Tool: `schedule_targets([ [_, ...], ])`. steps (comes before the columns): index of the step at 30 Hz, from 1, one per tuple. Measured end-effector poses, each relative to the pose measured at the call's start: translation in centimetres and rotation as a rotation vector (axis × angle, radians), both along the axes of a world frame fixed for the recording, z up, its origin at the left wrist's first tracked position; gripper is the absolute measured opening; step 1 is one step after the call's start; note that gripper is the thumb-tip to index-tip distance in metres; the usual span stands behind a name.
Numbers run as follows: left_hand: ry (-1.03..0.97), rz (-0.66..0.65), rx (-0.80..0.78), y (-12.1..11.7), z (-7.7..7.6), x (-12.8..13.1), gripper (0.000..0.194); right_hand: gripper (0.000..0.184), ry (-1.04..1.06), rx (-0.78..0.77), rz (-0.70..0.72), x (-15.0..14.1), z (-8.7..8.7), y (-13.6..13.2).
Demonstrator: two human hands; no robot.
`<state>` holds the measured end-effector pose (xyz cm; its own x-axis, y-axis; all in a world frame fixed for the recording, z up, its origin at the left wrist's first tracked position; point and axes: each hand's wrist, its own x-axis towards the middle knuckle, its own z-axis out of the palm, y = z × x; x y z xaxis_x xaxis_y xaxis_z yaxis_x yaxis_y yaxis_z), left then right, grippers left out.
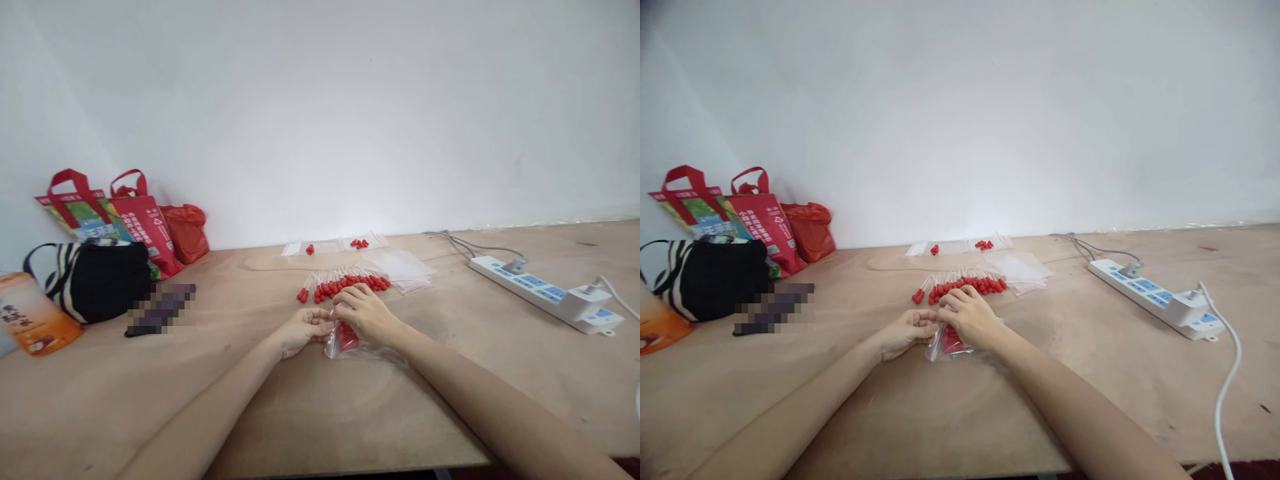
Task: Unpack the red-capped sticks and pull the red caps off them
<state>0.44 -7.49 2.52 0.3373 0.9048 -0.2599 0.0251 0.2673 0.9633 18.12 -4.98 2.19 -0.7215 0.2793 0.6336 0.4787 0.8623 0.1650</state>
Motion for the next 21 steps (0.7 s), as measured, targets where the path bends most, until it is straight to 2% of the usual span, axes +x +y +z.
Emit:
schedule_targets([
  [3,0.051,0.009,0.024,-0.29,0.05,0.36,0.035,0.015,-0.005,-0.006,0.013,-0.10,-0.10,0.09],
  [8,0.158,-0.047,0.195,-0.50,-0.26,0.60,0.034,0.015,-0.048,-0.084,0.076,-0.25,0.01,-0.08],
  [11,0.195,-0.082,0.267,-0.46,-0.41,0.57,0.034,0.021,-0.076,-0.117,0.095,-0.28,0.09,-0.22],
  [15,0.214,-0.041,0.223,-0.50,-0.29,0.58,0.030,0.016,-0.040,-0.118,0.107,-0.26,0.00,-0.16],
  [21,0.144,0.010,0.140,-0.71,0.20,0.87,0.040,0.021,0.029,-0.025,0.140,-0.37,-0.57,0.09],
])
